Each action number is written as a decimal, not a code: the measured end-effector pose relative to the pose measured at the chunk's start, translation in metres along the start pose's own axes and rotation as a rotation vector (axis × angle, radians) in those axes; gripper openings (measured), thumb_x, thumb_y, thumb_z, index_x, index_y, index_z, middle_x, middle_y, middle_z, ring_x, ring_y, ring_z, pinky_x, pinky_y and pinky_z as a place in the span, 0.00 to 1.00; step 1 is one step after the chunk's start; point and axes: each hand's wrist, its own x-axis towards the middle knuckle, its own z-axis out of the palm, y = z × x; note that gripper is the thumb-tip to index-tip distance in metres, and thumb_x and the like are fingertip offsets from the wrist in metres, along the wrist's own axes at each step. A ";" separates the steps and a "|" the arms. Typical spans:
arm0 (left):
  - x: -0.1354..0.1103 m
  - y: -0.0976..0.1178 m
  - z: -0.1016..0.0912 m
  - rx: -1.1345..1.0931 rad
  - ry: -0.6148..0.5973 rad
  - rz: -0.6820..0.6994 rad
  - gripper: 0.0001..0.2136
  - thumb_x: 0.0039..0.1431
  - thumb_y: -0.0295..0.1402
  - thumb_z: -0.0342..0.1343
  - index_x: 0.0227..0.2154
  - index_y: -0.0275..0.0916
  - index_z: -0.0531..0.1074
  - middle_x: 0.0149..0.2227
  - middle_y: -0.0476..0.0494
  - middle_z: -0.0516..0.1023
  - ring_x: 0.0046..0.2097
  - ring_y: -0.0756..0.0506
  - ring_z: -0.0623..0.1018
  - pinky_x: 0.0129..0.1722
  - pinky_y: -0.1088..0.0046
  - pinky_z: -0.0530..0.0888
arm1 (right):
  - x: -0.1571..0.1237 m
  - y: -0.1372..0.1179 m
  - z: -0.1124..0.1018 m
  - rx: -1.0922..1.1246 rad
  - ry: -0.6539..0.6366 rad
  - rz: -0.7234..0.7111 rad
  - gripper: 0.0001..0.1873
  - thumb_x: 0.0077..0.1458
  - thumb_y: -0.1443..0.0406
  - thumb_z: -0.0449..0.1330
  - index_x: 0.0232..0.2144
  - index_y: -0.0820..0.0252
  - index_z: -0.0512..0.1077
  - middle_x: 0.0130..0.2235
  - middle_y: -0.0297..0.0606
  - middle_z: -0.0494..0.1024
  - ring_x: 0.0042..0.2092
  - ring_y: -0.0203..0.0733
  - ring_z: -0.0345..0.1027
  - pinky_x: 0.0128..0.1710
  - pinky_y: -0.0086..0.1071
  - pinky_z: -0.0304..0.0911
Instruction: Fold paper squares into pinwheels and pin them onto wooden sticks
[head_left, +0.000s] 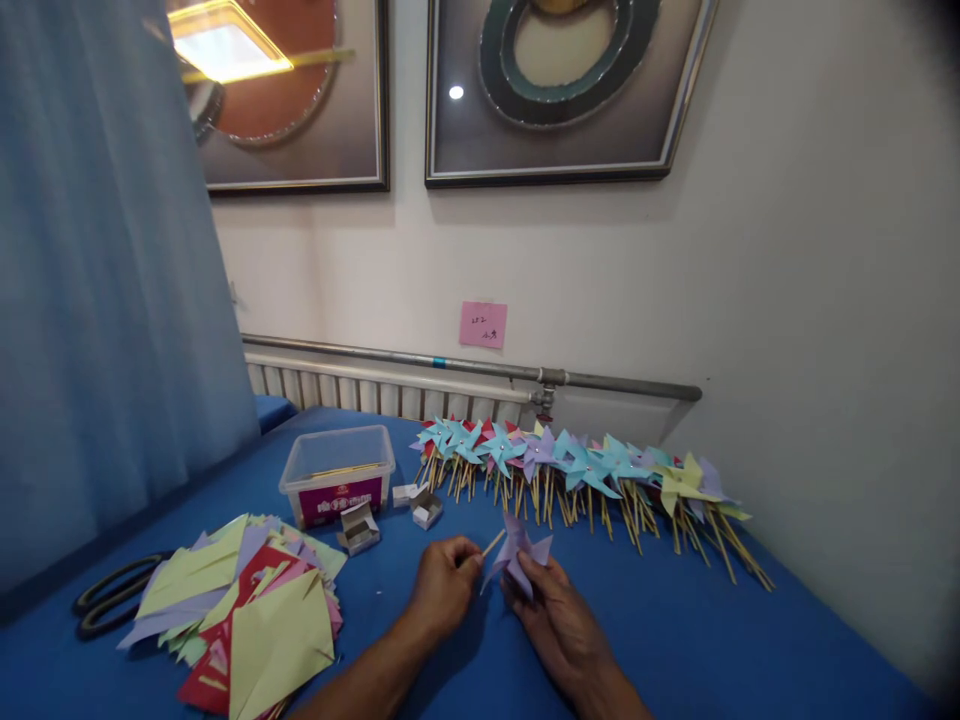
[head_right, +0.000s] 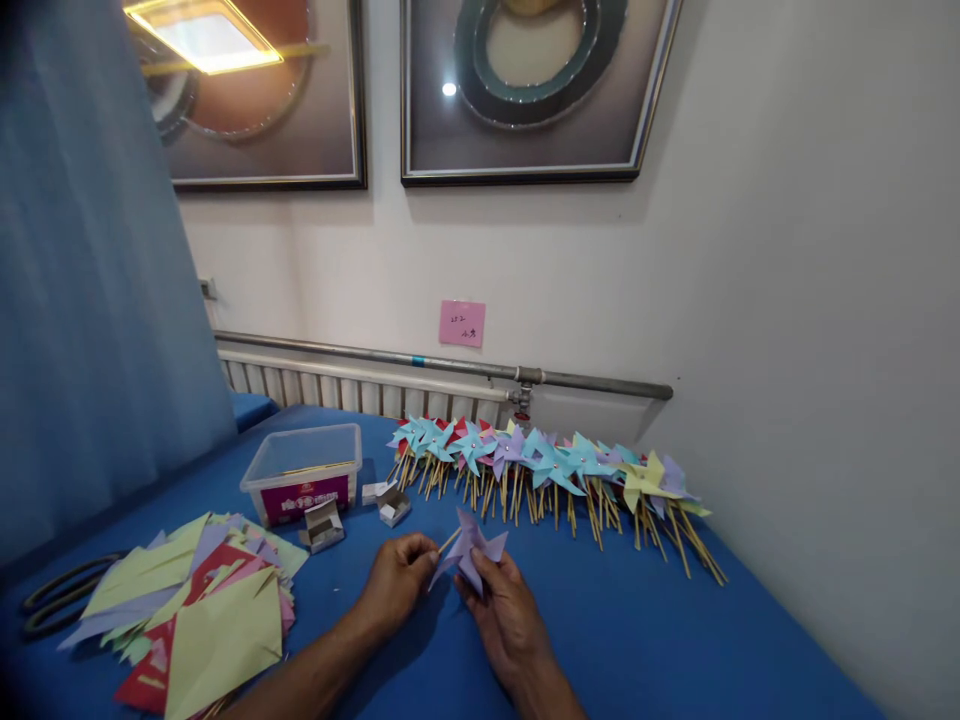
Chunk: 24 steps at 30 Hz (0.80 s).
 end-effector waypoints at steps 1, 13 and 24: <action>-0.002 0.001 0.000 0.026 0.020 0.043 0.07 0.52 0.33 0.59 0.22 0.39 0.71 0.18 0.53 0.68 0.23 0.50 0.66 0.25 0.74 0.60 | 0.000 0.000 0.000 0.002 -0.007 0.005 0.23 0.34 0.61 0.84 0.34 0.56 0.80 0.36 0.32 0.84 0.39 0.40 0.77 0.38 0.33 0.76; -0.009 0.014 -0.004 0.124 0.159 0.145 0.08 0.51 0.24 0.59 0.21 0.39 0.69 0.23 0.52 0.69 0.28 0.48 0.68 0.31 0.73 0.59 | -0.004 -0.001 0.006 0.085 -0.025 0.069 0.24 0.33 0.65 0.84 0.34 0.52 0.80 0.37 0.30 0.84 0.40 0.42 0.77 0.41 0.37 0.78; -0.028 0.019 0.010 0.091 0.120 0.215 0.08 0.54 0.25 0.57 0.21 0.39 0.73 0.25 0.47 0.75 0.31 0.46 0.71 0.34 0.71 0.62 | -0.005 -0.006 0.006 -0.043 -0.112 0.024 0.23 0.36 0.57 0.83 0.36 0.51 0.81 0.37 0.30 0.84 0.41 0.43 0.76 0.44 0.38 0.76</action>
